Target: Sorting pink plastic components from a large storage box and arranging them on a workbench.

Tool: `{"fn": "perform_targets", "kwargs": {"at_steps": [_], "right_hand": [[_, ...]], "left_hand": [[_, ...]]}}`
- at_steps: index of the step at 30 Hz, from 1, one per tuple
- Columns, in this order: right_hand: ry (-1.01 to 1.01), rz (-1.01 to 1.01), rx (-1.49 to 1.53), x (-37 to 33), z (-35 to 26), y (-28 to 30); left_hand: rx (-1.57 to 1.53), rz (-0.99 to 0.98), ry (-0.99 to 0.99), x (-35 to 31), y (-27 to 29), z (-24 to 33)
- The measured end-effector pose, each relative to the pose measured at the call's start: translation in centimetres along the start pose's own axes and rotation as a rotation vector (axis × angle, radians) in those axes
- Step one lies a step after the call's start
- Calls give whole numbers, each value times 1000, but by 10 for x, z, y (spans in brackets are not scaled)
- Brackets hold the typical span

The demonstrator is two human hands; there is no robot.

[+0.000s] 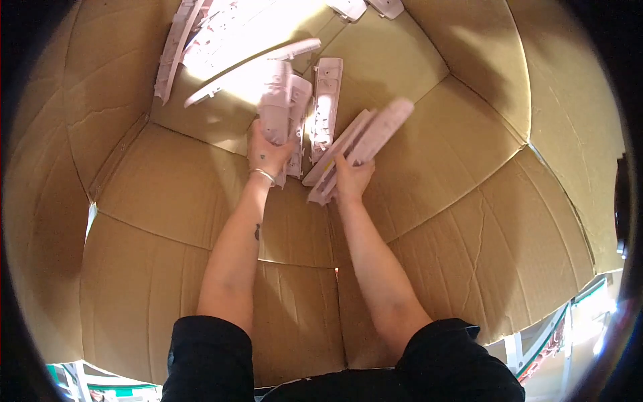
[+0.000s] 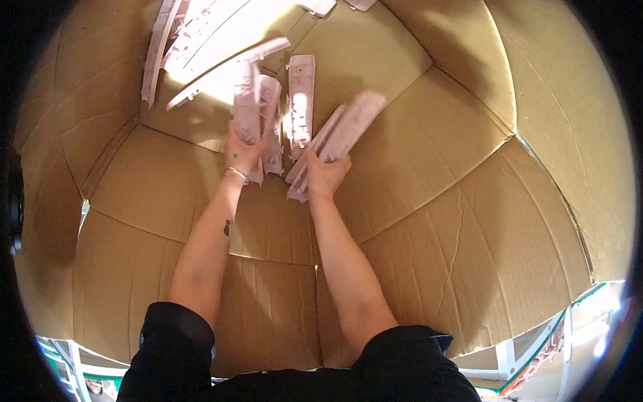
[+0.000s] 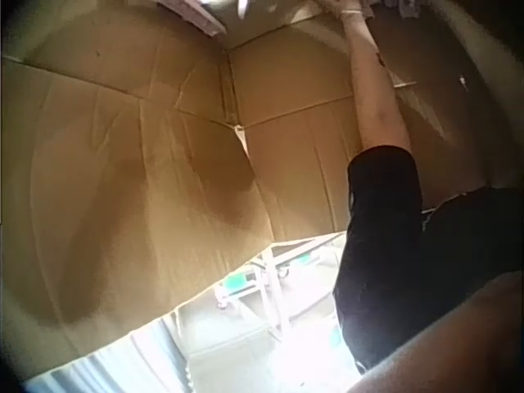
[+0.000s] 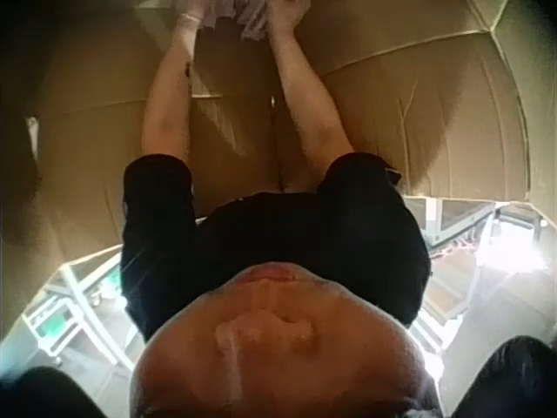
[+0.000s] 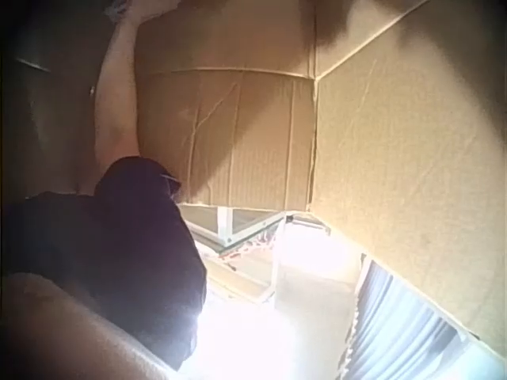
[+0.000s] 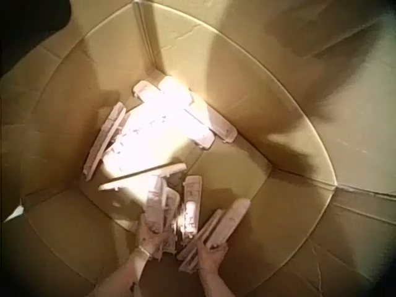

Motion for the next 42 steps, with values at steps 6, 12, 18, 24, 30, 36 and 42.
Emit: {"fn": "perform_targets", "kwargs": {"at_steps": [6,12,18,24,30,36,42], "right_hand": [[-141,124,442,16,48,-24],[121,-5,63,41,-13,-17],[211,-221,-72,72,-86,-17],[347,-260,-257,64,-105,-39],[448,-148,-308,65,-102,-35],[420,-74,-187,69,-88,-21],[340,-41,-258,81,-81,-13]], "left_hand": [[342,18,33,-8,-44,12],[-44,49,14,14,-41,-11],[-441,-132,-88,39,-35,57],[-518,-194,-66,45,-25,45],[-552,-249,0,36,-12,39],[-379,-186,27,18,24,32],[-590,-361,-90,51,15,95]]}}
Point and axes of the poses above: each hand's wrist, its own x-axis towards the middle knuckle, its own y-axis out of the back of the hand, z = x × y, the point moved 4 cm from there along x, towards the middle knuckle, and after that the axes turned 3 degrees about -z, right-handed, at the moved point
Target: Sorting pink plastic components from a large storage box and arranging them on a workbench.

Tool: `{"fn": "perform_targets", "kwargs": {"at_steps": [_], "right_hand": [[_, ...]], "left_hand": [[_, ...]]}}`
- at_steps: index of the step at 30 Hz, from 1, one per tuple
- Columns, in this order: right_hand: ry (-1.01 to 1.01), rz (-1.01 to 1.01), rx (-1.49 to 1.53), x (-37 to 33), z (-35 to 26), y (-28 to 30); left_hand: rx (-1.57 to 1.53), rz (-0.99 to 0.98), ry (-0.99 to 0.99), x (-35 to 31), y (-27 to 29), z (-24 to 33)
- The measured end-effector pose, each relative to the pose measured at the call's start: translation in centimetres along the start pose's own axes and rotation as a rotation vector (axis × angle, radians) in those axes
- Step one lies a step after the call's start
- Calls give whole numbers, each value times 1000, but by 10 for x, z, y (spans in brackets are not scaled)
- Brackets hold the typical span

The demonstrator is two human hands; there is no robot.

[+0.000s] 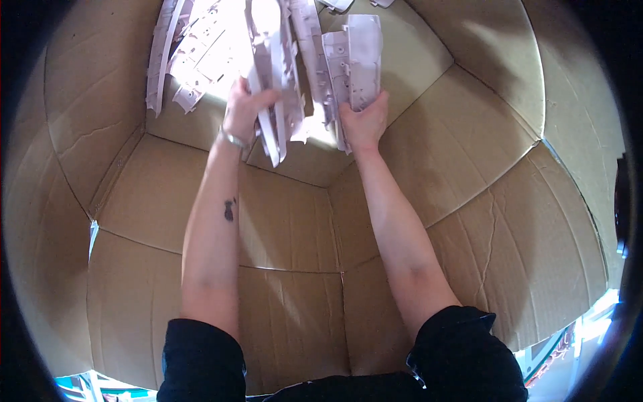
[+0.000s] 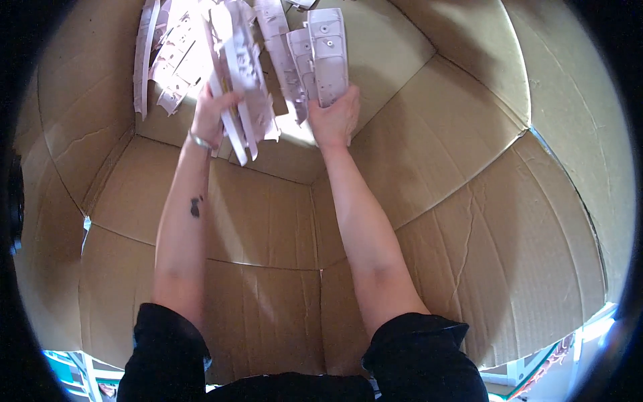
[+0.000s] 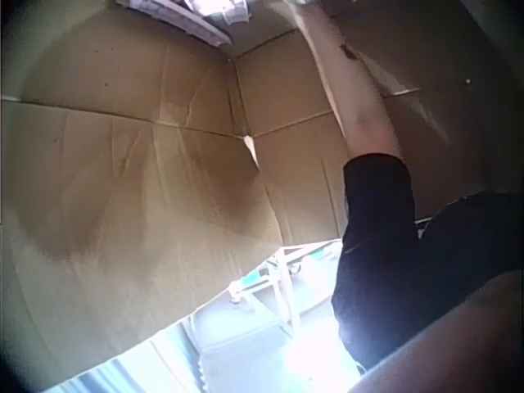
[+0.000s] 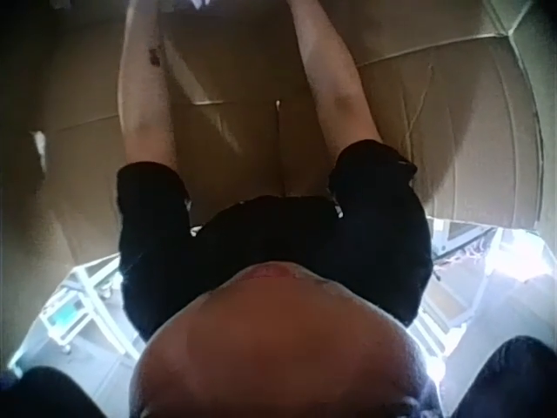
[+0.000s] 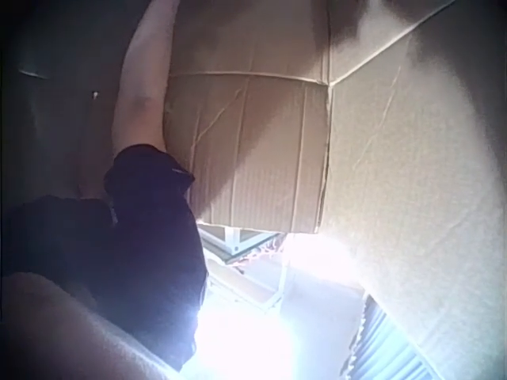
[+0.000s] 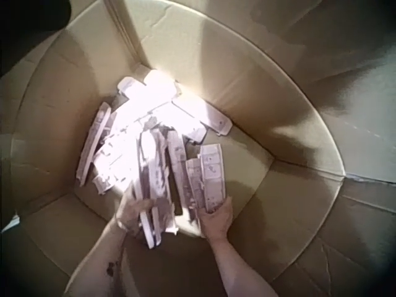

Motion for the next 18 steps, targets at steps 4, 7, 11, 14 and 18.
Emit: {"fn": "perform_targets", "kwargs": {"at_steps": [4,7,11,14,18], "right_hand": [[-86,21,7,-3,19,0],[-15,-83,-69,-15,5,-8],[-80,12,-96,-19,-17,-17],[-62,45,-150,-16,-13,-15],[-111,48,-66,7,8,10]], "left_hand": [[96,-59,-24,29,-20,26],[119,-130,-39,34,-37,31],[168,-76,-93,44,-44,13],[158,-103,-32,41,-51,14],[233,-99,51,38,-38,-2]]}}
Point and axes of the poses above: each hand's wrist, its own x-axis towards the middle knuckle, its own y-axis out of the back of the hand, z = x × y, the point moved 4 cm from there along x, towards the middle knuckle, and after that the axes turned 3 degrees about -z, right-handed, at the moved point
